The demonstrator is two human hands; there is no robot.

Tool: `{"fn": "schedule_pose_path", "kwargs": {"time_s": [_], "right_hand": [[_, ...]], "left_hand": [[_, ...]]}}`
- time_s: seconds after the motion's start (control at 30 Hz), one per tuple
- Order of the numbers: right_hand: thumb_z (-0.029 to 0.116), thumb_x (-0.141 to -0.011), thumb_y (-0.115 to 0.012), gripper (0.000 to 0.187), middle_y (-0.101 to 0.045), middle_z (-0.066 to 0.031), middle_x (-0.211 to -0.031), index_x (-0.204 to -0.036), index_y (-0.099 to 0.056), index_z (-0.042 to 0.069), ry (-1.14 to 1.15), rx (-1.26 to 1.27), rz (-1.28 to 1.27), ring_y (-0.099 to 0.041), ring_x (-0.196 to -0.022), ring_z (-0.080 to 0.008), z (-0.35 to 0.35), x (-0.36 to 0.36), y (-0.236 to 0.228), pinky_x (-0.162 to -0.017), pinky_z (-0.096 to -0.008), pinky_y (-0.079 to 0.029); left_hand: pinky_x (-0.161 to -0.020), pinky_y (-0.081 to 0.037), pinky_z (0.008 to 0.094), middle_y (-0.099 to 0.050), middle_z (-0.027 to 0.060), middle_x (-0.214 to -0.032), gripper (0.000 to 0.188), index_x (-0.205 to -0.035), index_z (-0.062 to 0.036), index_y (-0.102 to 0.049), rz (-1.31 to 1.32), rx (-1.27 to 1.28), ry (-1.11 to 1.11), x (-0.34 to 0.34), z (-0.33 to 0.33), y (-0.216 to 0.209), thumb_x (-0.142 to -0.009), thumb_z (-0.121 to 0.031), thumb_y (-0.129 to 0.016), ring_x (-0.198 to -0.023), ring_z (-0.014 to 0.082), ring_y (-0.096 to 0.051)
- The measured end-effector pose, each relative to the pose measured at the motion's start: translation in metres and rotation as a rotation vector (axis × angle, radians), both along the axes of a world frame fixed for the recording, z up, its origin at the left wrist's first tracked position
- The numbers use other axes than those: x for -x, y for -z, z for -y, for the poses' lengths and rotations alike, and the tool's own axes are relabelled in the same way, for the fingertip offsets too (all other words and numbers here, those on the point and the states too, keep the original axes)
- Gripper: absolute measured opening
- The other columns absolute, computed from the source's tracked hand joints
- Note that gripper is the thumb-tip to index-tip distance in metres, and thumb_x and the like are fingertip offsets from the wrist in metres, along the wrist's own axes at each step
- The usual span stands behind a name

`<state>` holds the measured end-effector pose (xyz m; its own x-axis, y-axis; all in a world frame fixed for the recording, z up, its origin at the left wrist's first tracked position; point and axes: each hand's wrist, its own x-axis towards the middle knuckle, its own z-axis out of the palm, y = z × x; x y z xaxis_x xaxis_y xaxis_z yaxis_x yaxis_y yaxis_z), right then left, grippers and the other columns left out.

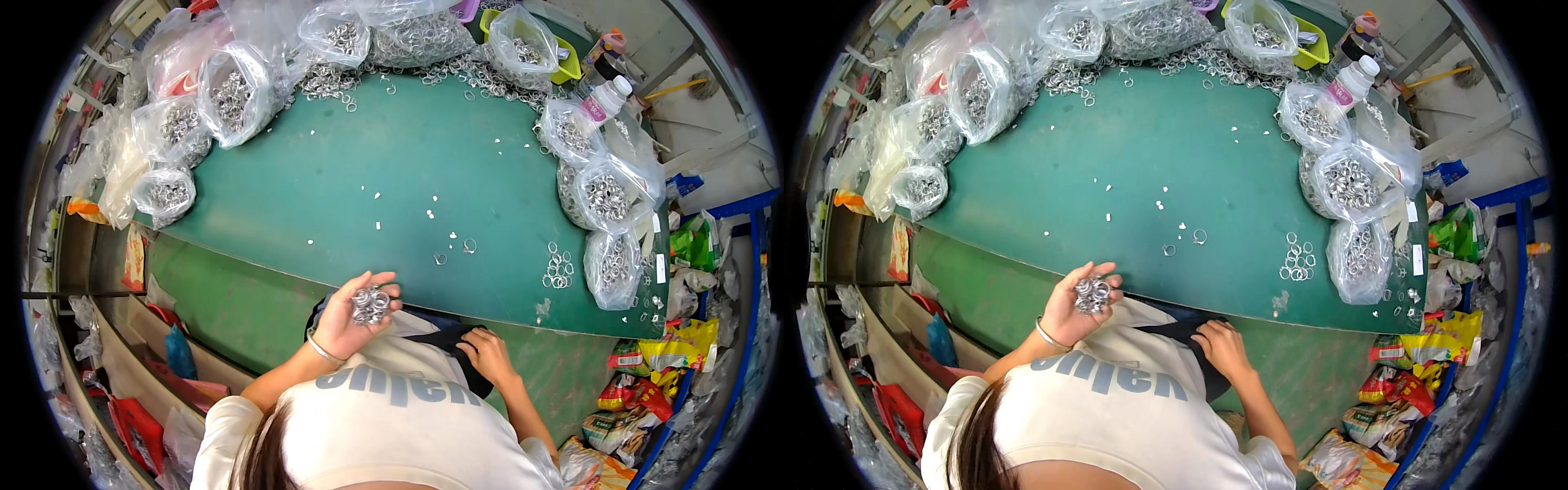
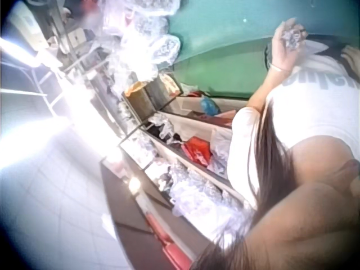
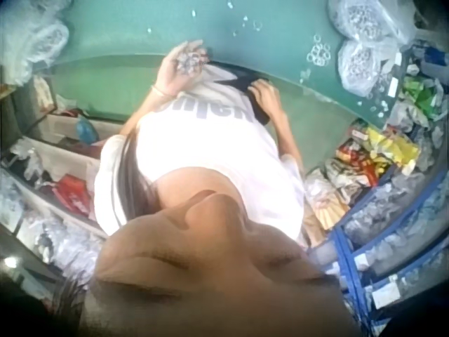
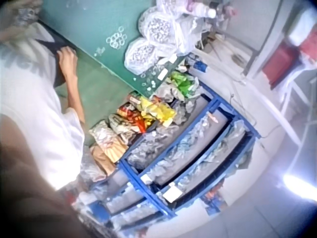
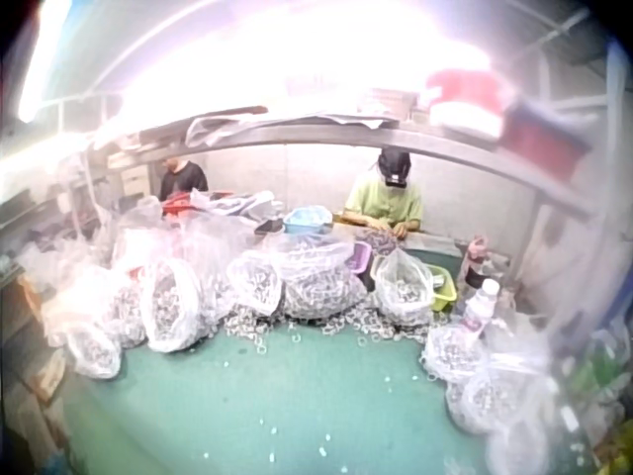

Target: The person picks up small metal rings and fits them onto larger metal components by hand on a workstation table.

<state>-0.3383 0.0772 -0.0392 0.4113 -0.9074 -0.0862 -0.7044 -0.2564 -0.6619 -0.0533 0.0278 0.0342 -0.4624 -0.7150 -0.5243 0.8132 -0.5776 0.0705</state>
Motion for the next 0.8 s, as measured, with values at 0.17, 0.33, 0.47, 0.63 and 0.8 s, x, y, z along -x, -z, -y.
{"fn": "schedule_pose_path", "kwargs": {"time_s": [0.17,0.33,0.47,0.63,0.8], "right_hand": [[0.019,-0.075,-0.067,0.018,-0.059,-0.011,-0.079,-0.081,-0.063,0.003,0.038,-0.115,-0.087,-0.059,-0.076,-0.0314,-0.006,0.001,-0.011,-0.066,-0.0404,-0.048],[0.01,-0.075,-0.068,0.012,-0.059,-0.0099,-0.078,-0.083,-0.063,0.003,0.146,-0.197,0.009,-0.059,-0.071,-0.0278,0.019,-0.022,-0.08,-0.063,-0.0364,-0.048],[0.002,-0.074,-0.067,0.022,-0.059,-0.0112,-0.087,-0.095,-0.062,0.0,0.218,0.043,0.269,-0.057,-0.076,-0.0278,0.054,-0.061,-0.105,-0.065,-0.0353,-0.046],[-0.001,-0.074,-0.064,0.03,-0.056,-0.0148,-0.098,-0.103,-0.059,-0.002,0.15,0.294,0.24,-0.052,-0.086,-0.0311,0.088,-0.091,-0.097,-0.073,-0.0376,-0.044],[-0.002,-0.074,-0.063,0.026,-0.057,-0.0155,-0.097,-0.099,-0.061,-0.001,0.302,0.264,0.261,-0.052,-0.086,-0.0312,0.097,-0.075,-0.093,-0.076,-0.0378,-0.042]], "left_hand": [[-0.082,-0.049,0.0397,-0.049,0.0168,-0.125,0.047,-0.127,-0.0032,-0.044,0.041,0.073,0.096,0.009,0.022,0.003,-0.093,-0.036,-0.042,-0.11,0.0309,-0.052],[-0.101,-0.034,0.0493,-0.035,0.02,-0.138,0.051,-0.134,-0.0019,-0.034,-0.069,0.108,0.075,0.025,0.035,-0.007,-0.094,-0.032,-0.04,-0.126,0.0377,-0.037],[-0.103,-0.032,0.0502,-0.031,0.0201,-0.141,0.049,-0.134,-0.002,-0.034,-0.093,0.149,0.088,0.028,0.043,-0.007,-0.093,-0.028,-0.04,-0.128,0.0373,-0.034],[-0.088,-0.045,0.0404,-0.041,0.0191,-0.133,0.047,-0.13,-0.0024,-0.039,0.021,0.108,0.113,0.024,0.051,-0.003,-0.094,-0.031,-0.042,-0.111,0.0297,-0.049],[-0.05,-0.046,0.025,-0.059,0.0116,-0.093,0.038,-0.115,-0.0044,-0.051,0.065,0.028,0.102,0.013,0.058,0.018,-0.094,-0.036,-0.045,-0.071,0.0184,-0.056]]}}
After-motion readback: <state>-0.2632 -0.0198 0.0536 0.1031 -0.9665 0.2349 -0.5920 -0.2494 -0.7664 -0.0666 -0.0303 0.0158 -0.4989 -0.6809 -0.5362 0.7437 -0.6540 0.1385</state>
